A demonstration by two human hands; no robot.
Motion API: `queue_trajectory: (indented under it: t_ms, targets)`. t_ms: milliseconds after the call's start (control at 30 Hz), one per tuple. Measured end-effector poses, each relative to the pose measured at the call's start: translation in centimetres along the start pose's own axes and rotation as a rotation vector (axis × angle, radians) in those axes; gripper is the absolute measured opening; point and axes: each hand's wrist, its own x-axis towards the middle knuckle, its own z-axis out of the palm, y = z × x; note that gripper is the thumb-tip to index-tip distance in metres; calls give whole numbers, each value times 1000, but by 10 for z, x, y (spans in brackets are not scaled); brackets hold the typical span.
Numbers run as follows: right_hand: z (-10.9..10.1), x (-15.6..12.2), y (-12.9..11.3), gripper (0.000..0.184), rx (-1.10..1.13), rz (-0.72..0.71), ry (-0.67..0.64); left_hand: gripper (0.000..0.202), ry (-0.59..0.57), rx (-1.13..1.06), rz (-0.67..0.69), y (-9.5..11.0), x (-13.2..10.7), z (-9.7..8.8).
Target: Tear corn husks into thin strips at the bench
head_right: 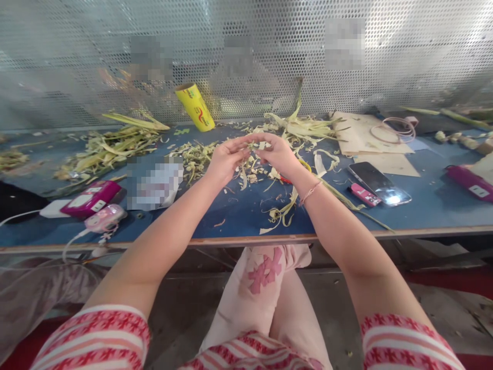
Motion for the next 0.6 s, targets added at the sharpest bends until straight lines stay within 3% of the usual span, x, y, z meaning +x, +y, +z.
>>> queue_trajectory:
  t_ms: [333, 600]
  targets:
    - [5, 3, 7, 39, 81, 14, 38, 31, 114, -16, 60, -9, 6, -2]
    - [12, 5, 14, 33, 120, 55, 83, 9, 181, -16, 10, -3, 4, -1]
